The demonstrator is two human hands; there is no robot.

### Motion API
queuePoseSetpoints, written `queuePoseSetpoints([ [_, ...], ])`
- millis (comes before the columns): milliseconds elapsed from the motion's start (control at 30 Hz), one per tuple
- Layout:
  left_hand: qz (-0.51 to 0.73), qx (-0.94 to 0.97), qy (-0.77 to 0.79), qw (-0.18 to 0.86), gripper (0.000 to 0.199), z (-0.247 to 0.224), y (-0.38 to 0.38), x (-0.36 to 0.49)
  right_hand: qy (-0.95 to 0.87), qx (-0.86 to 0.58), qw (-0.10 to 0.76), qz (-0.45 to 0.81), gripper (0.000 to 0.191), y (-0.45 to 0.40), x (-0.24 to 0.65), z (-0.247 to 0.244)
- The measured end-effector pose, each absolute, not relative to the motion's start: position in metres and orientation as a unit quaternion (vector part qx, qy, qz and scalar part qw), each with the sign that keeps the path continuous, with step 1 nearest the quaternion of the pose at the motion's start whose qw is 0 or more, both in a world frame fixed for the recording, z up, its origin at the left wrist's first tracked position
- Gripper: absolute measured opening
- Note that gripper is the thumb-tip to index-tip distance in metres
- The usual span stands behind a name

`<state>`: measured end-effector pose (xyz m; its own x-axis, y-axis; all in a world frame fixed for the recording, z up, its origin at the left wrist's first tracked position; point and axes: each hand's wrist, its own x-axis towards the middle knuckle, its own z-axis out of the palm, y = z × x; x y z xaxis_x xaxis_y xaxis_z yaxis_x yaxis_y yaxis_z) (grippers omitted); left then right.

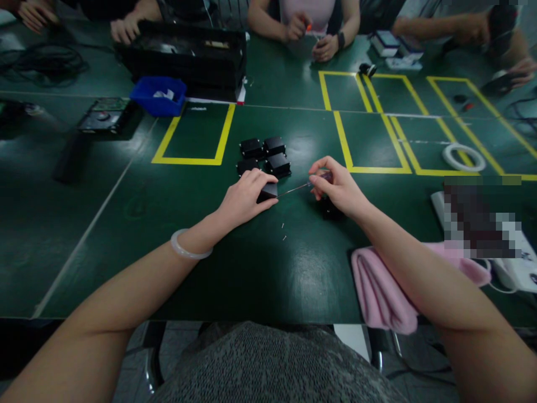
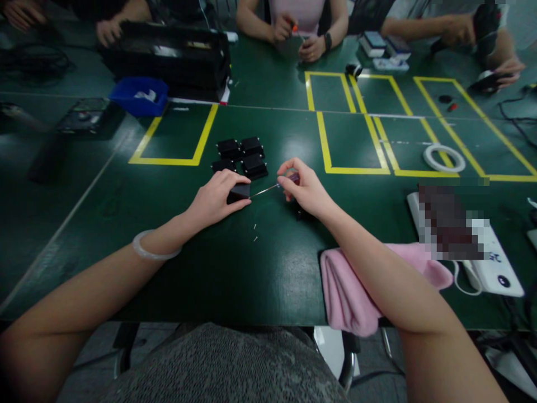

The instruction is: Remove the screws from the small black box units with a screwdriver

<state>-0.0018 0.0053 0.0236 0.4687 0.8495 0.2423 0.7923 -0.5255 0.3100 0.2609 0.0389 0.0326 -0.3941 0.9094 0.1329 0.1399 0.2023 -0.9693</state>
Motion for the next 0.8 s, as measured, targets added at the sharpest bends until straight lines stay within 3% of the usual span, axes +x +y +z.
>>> queuePoseSetpoints([
  [800,0.186,0.851,0.484,0.079,0.038,0.0236,0.0052,-0.0016,-0.681,-0.407,0.377,0.478,0.021,0.0370,0.2599,0.0338],
])
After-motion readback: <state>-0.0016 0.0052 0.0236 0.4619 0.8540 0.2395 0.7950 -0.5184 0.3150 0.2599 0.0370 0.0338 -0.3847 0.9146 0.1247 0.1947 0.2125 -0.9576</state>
